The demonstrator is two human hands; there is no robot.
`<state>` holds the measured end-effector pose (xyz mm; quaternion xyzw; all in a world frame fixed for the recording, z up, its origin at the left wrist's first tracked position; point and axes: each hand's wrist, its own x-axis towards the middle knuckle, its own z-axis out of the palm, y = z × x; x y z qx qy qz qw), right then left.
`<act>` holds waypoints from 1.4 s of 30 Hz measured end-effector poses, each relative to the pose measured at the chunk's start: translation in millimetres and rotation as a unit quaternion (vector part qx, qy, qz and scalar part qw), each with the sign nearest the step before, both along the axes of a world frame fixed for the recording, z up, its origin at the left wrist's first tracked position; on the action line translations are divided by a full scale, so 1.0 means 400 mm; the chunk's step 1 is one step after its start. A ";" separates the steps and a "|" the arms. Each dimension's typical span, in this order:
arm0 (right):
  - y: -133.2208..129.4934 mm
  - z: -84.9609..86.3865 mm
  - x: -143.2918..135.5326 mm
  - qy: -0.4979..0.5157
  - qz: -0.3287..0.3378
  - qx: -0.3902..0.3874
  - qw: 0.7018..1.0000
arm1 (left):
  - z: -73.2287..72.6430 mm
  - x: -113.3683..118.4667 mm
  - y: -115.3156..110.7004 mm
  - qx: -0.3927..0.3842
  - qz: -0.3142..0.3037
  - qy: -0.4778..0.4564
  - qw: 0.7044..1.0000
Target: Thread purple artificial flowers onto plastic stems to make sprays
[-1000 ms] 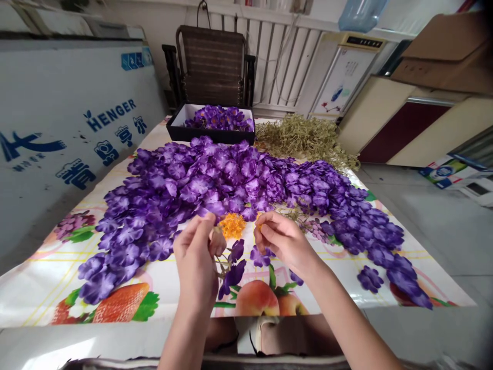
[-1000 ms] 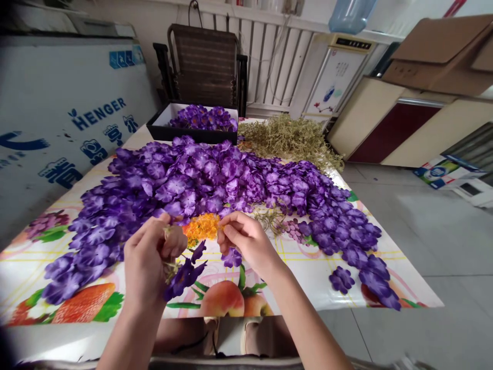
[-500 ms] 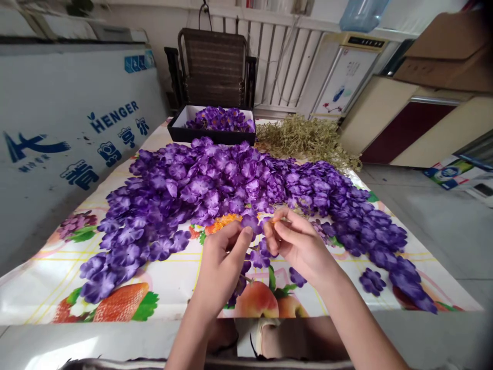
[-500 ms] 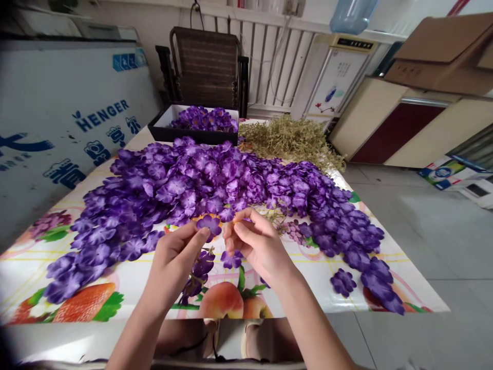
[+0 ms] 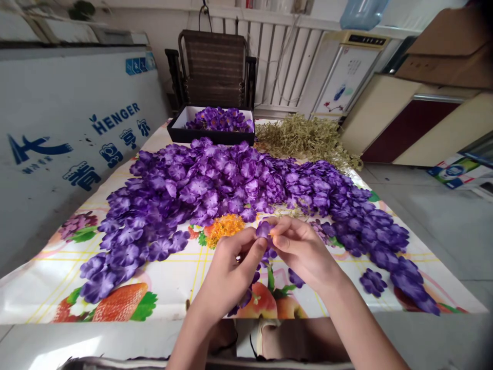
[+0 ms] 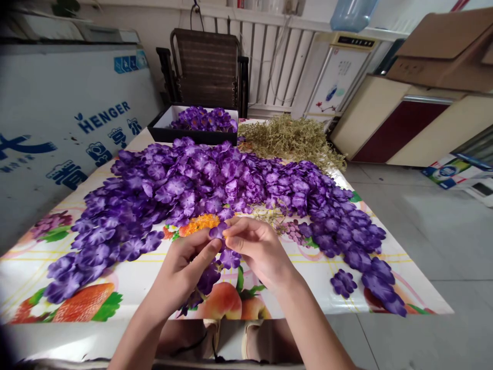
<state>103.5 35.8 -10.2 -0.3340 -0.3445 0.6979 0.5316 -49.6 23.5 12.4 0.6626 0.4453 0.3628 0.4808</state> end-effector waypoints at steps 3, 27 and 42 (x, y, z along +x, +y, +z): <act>0.002 0.001 -0.001 -0.007 0.001 0.002 1.000 | 0.000 -0.001 -0.001 -0.005 -0.007 0.002 1.000; -0.017 0.030 0.009 -0.442 -0.055 0.232 0.865 | -0.018 0.009 0.000 0.194 0.016 0.257 0.947; -0.028 0.054 0.016 -0.487 -0.041 0.268 0.831 | -0.010 0.012 0.002 0.152 0.011 0.285 0.946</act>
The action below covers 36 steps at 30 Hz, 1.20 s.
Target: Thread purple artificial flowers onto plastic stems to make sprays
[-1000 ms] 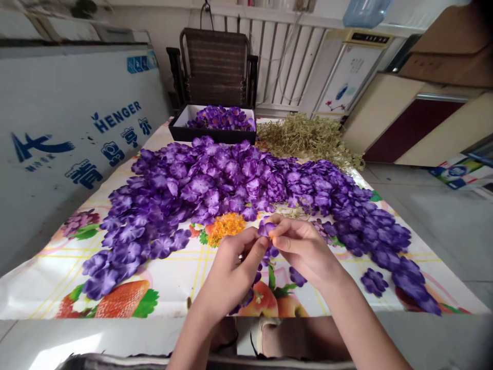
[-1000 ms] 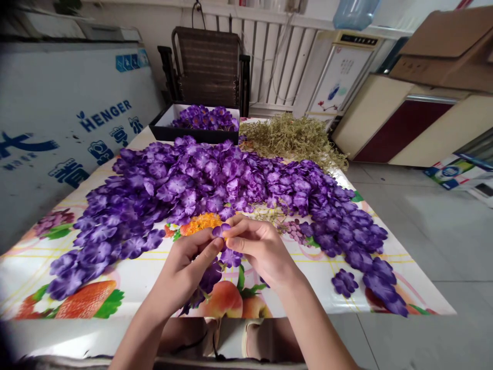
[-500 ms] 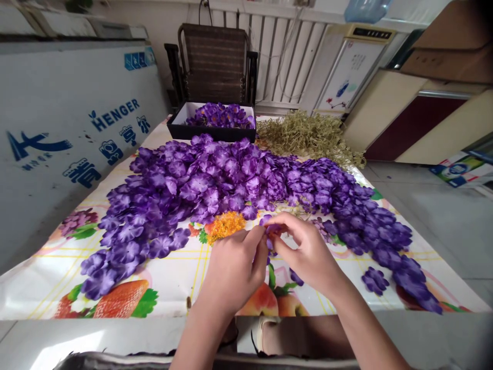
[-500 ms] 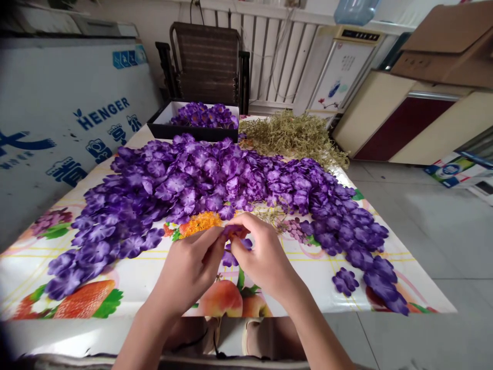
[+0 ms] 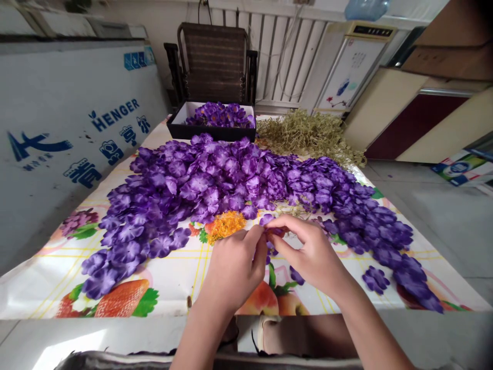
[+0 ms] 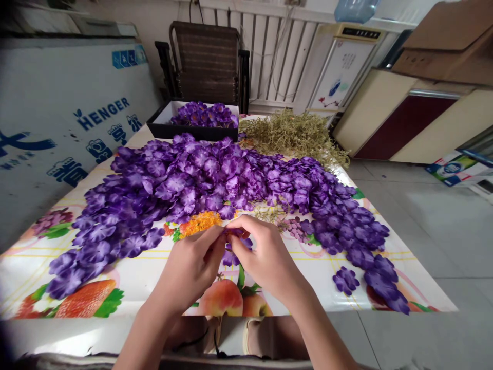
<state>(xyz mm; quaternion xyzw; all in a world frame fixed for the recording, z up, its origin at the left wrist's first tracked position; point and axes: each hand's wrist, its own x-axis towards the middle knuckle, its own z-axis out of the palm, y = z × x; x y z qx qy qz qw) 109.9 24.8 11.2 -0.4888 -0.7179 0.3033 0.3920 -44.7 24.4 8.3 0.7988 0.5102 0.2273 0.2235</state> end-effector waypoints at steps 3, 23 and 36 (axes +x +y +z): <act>0.004 -0.004 -0.001 -0.001 -0.016 0.021 1.000 | 0.000 -0.001 0.000 0.003 -0.009 -0.004 1.000; 0.037 -0.033 0.092 0.337 -0.058 -0.169 0.924 | -0.078 0.018 0.027 -0.196 0.071 0.210 0.955; 0.014 -0.016 0.087 0.386 -0.032 -0.193 0.901 | -0.061 0.014 0.025 -0.144 0.149 0.072 0.976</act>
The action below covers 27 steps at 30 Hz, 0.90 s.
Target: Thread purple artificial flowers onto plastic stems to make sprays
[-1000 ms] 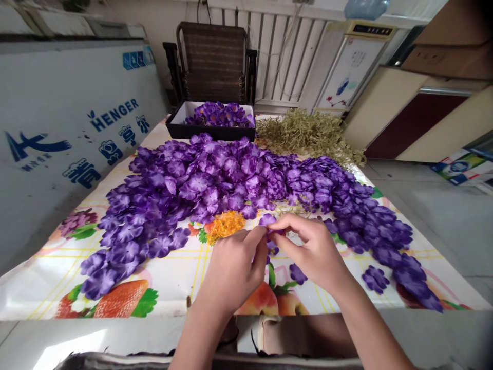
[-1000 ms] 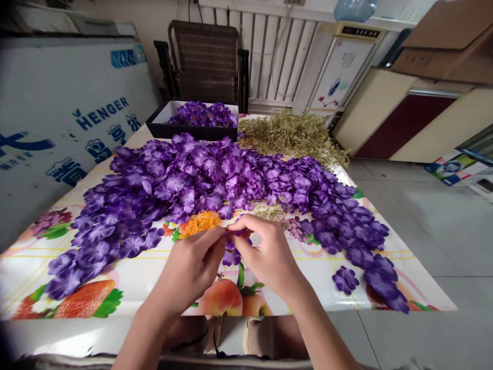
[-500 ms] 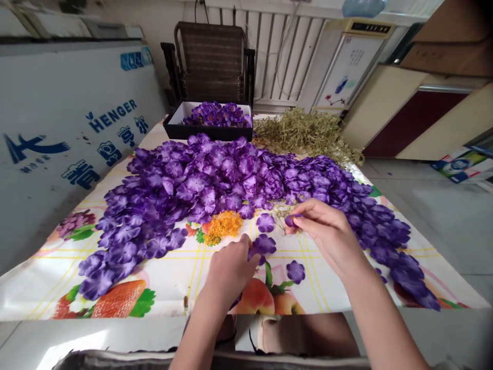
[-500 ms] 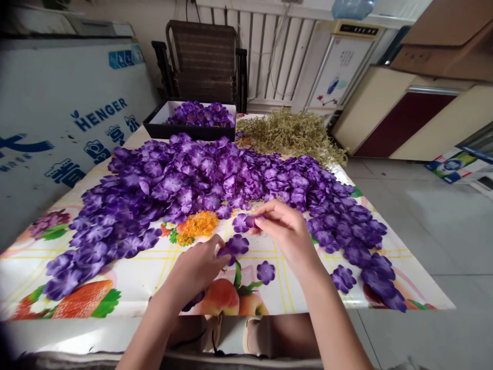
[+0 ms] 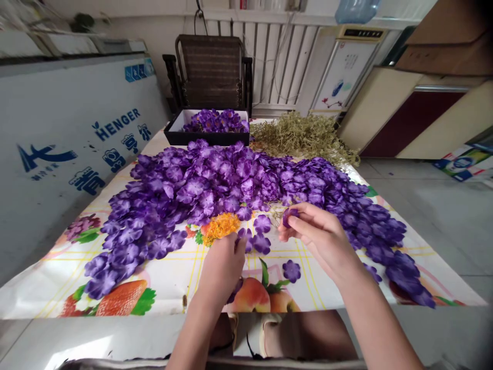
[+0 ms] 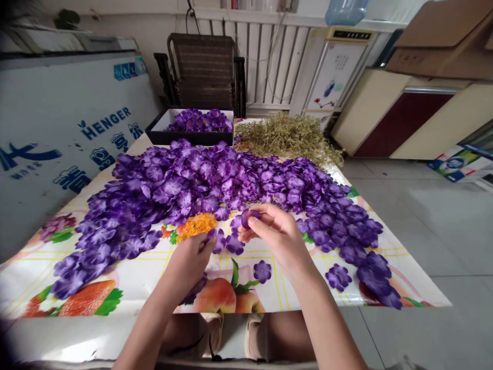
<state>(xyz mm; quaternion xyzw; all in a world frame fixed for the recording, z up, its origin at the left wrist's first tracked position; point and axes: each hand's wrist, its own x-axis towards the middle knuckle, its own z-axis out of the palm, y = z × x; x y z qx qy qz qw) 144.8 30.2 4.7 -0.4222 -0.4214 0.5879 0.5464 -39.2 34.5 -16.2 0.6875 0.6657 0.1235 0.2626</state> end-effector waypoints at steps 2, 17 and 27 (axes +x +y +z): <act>-0.011 0.008 0.001 -0.015 0.005 0.006 1.000 | 0.013 0.002 -0.009 0.022 0.003 -0.054 0.998; -0.082 0.054 -0.018 -0.310 -0.013 0.232 0.922 | 0.139 0.034 -0.088 -0.003 -0.077 -0.324 0.943; -0.085 0.050 -0.023 -0.351 -0.045 0.313 0.881 | 0.130 0.034 -0.087 0.067 -0.143 -0.259 0.953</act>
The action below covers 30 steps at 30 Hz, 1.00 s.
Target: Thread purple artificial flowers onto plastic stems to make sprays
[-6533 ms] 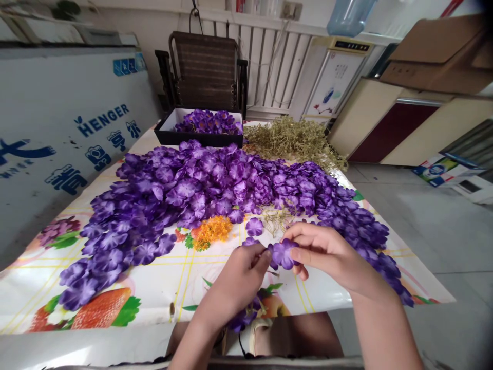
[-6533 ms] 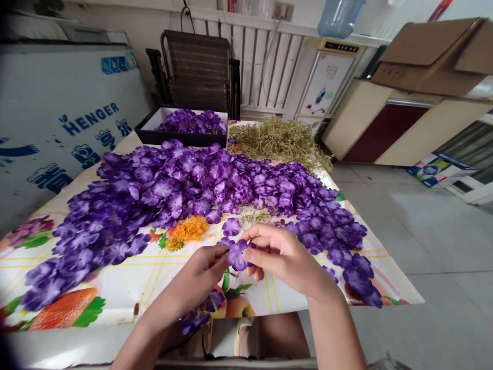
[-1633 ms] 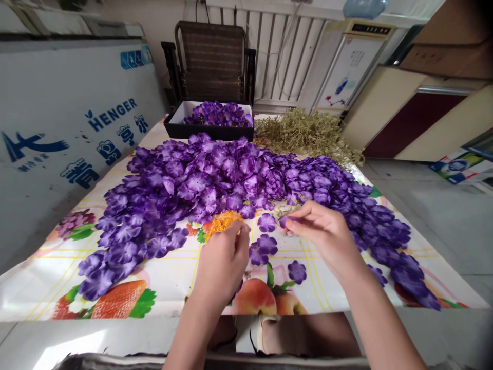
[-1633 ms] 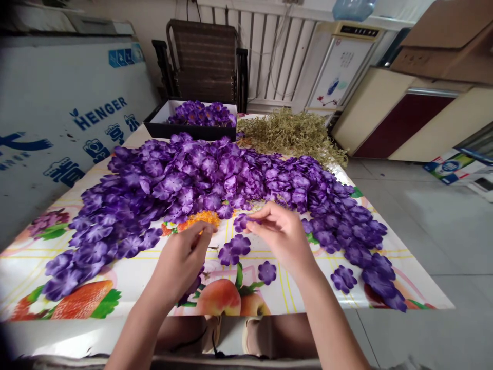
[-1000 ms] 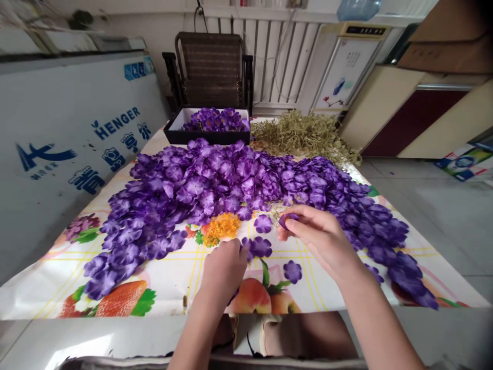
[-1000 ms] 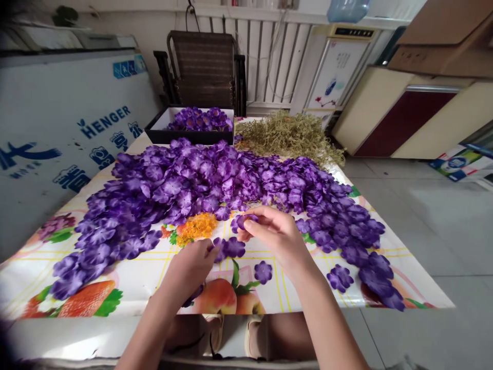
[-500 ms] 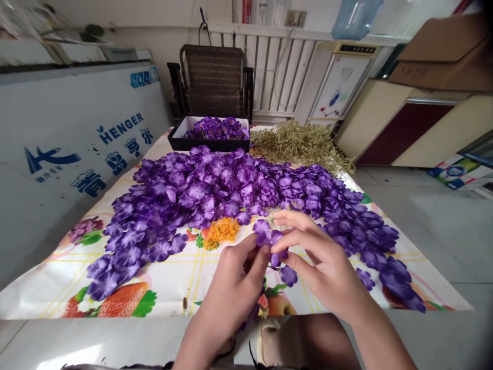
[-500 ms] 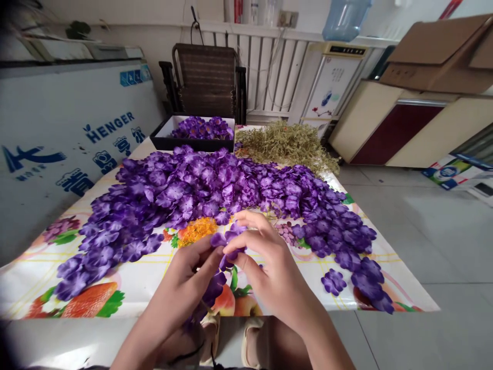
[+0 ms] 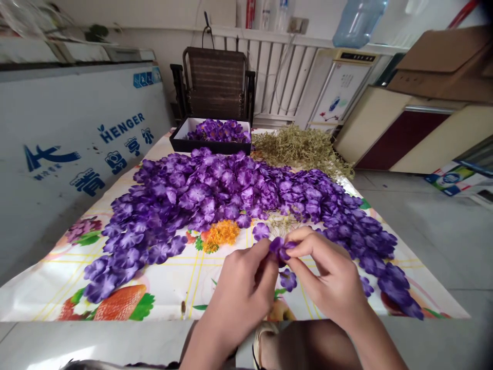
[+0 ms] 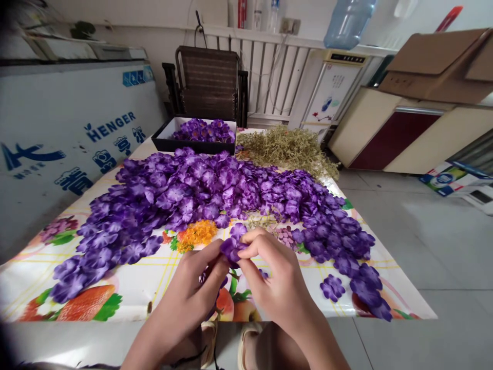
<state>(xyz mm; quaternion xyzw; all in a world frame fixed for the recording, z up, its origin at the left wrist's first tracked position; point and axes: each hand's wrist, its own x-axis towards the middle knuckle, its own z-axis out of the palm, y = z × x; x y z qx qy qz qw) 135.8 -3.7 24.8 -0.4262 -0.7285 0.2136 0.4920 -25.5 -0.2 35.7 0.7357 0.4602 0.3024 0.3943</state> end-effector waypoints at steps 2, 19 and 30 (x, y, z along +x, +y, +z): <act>0.000 0.002 -0.004 0.016 -0.002 -0.048 0.999 | -0.002 -0.002 0.003 0.064 -0.008 0.042 0.997; 0.034 0.015 0.036 0.246 0.181 -0.228 0.925 | -0.034 -0.042 0.037 -0.054 -0.005 -0.168 0.984; 0.007 0.051 -0.011 0.129 0.111 -0.041 0.985 | -0.015 -0.047 0.040 -0.059 -0.061 -0.270 0.959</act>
